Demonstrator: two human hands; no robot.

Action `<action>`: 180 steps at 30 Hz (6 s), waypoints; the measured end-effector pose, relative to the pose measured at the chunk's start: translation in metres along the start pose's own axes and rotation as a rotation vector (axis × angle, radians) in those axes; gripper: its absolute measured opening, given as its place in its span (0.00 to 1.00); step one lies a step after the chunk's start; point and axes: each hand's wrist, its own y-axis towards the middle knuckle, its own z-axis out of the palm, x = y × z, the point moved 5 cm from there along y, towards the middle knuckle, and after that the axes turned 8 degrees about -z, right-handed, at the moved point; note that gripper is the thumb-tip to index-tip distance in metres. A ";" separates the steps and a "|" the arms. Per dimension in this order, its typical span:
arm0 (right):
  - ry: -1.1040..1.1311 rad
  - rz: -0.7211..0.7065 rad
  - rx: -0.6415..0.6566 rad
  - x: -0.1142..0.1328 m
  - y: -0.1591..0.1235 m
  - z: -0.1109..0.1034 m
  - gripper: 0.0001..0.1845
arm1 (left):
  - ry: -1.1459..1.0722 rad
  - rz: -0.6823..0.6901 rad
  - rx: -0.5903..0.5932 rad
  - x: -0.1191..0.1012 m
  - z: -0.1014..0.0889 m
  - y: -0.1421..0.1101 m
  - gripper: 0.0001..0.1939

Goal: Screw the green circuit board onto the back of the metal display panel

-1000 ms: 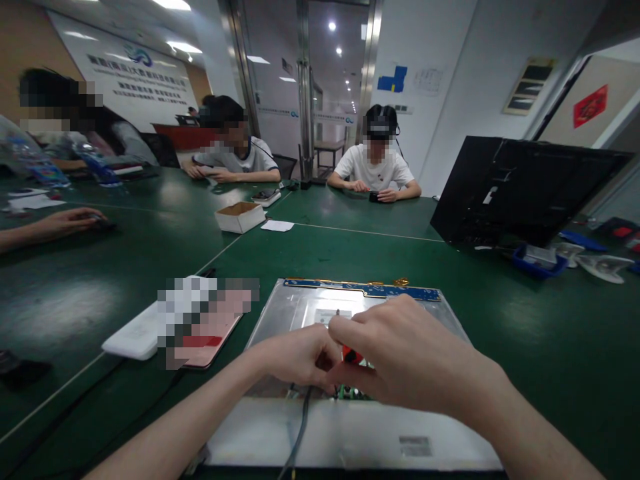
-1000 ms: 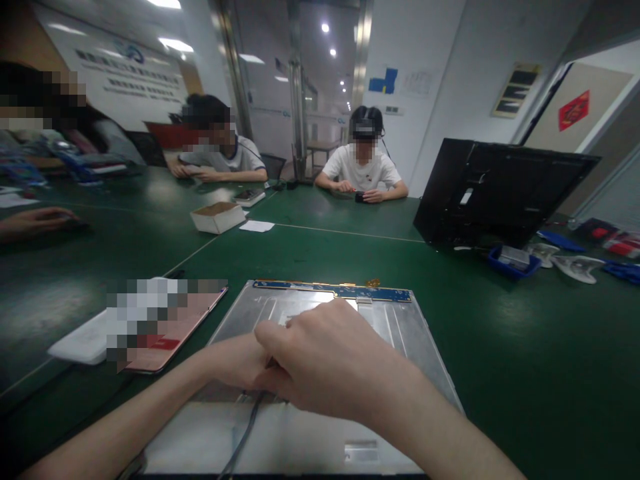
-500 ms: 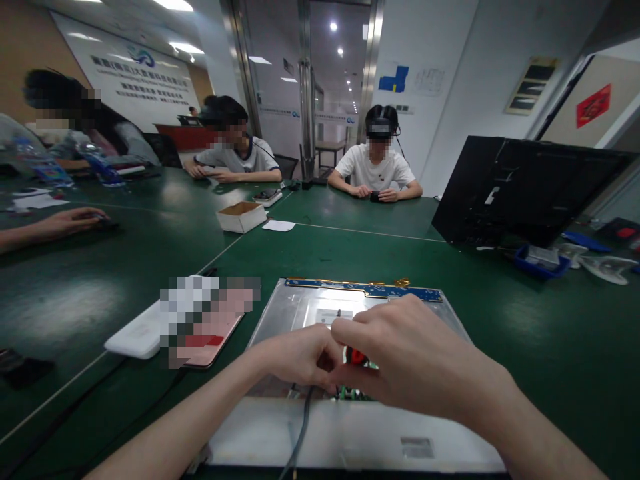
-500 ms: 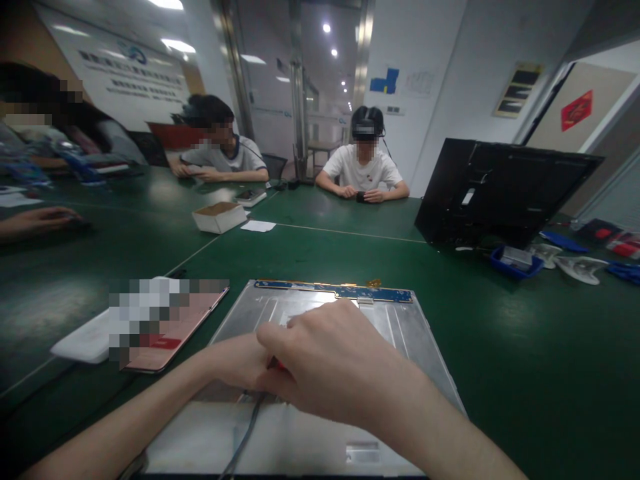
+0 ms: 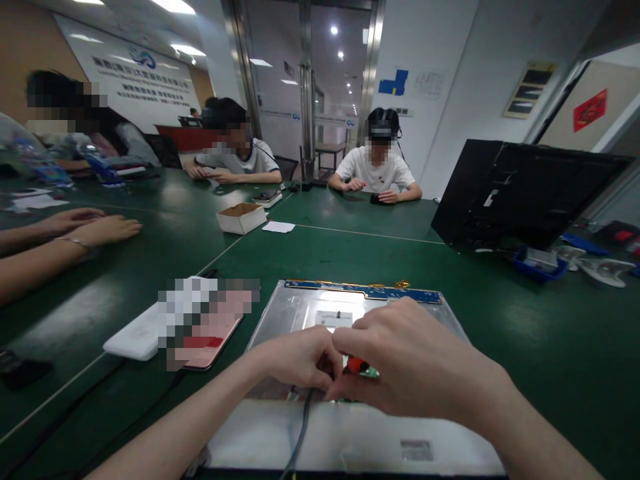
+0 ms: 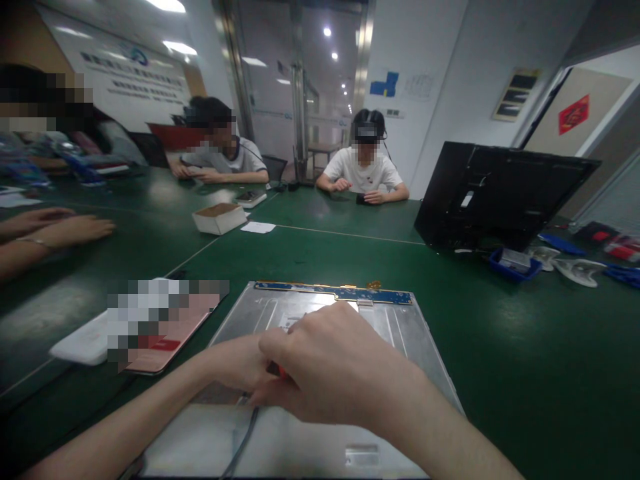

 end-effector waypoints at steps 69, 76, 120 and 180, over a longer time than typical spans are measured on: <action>-0.008 -0.043 0.003 0.006 0.000 -0.002 0.06 | 0.076 0.010 -0.018 0.005 0.000 -0.003 0.07; -0.055 0.006 -0.020 0.002 0.001 0.000 0.07 | 0.078 0.093 0.007 0.005 0.002 -0.002 0.04; -0.043 -0.004 -0.029 0.004 -0.002 0.001 0.05 | 0.082 0.050 -0.027 0.001 0.001 -0.005 0.06; -0.018 0.014 -0.002 0.002 -0.002 0.000 0.05 | 0.072 0.013 -0.038 0.003 0.003 -0.006 0.08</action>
